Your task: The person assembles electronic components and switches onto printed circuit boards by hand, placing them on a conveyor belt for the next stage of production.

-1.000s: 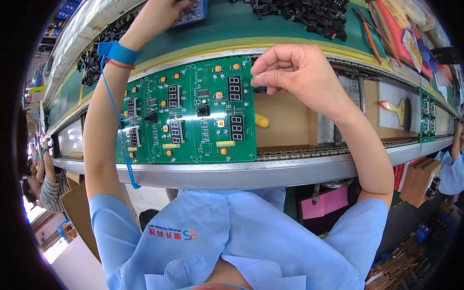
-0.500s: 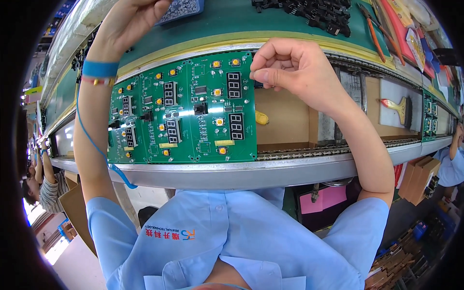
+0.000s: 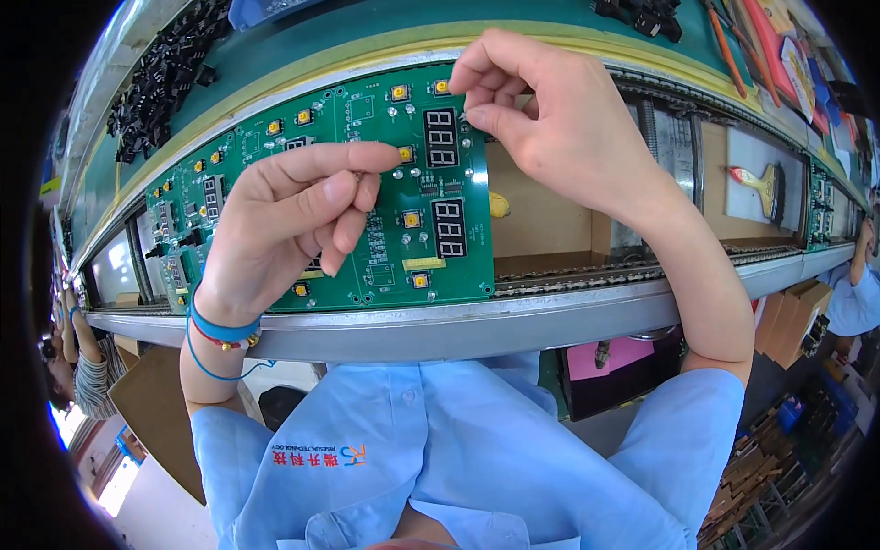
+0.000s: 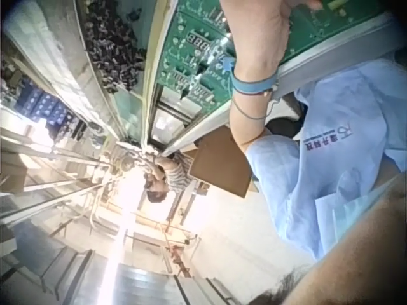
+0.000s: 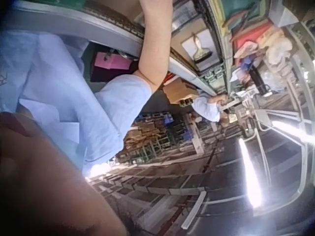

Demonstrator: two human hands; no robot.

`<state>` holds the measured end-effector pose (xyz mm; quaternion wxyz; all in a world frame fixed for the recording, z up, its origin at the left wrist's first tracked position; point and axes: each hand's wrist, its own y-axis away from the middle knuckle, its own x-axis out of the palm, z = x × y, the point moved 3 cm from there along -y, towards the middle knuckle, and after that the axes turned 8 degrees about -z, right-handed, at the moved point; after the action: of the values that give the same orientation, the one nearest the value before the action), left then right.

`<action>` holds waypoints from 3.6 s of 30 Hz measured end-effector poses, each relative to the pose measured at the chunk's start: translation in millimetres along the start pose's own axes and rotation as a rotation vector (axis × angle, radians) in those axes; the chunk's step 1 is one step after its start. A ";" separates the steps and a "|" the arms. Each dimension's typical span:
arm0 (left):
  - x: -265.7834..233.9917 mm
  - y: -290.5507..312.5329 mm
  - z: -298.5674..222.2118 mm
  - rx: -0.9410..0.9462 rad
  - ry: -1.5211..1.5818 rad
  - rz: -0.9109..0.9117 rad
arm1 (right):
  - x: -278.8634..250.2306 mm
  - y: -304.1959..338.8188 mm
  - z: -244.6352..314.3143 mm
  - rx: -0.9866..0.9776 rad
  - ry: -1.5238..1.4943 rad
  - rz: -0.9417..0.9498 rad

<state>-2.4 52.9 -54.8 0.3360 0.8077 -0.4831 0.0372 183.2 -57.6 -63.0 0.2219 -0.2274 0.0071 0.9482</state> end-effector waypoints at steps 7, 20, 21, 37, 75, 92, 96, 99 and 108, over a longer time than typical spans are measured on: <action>-2.2 0.5 -3.4 -0.005 0.021 0.028 | -2.9 2.4 -0.6 -0.022 0.156 0.014; -3.3 -0.7 -2.5 0.026 0.035 -0.006 | 1.9 6.4 1.6 -0.118 0.248 -0.003; -4.1 -0.7 -2.9 0.026 0.048 0.000 | 2.1 6.9 3.7 -0.170 0.295 -0.019; -6.9 3.2 -4.1 -0.027 0.057 0.007 | 9.3 11.1 23.5 -0.659 0.762 -0.054; -76.2 34.3 -18.8 0.168 0.190 0.018 | 75.8 -28.2 46.2 -0.428 0.456 -0.021; -81.2 33.5 -18.5 0.191 0.151 -0.071 | 85.2 -25.5 48.7 -0.604 0.673 -0.012; -79.4 33.9 -17.9 0.192 0.115 -0.058 | 85.0 -25.6 51.5 -0.638 0.686 0.003; -77.5 33.9 -17.0 0.243 0.116 -0.042 | 82.6 -27.0 53.6 -0.646 0.685 0.010; -77.6 33.2 -15.3 0.194 0.092 -0.016 | 81.7 -28.7 57.3 -0.634 0.690 0.005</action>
<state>-66.3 110.2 -56.0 0.2784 0.8377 -0.4549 0.1179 105.6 8.9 -44.6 0.1240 -0.5859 -0.2091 0.7731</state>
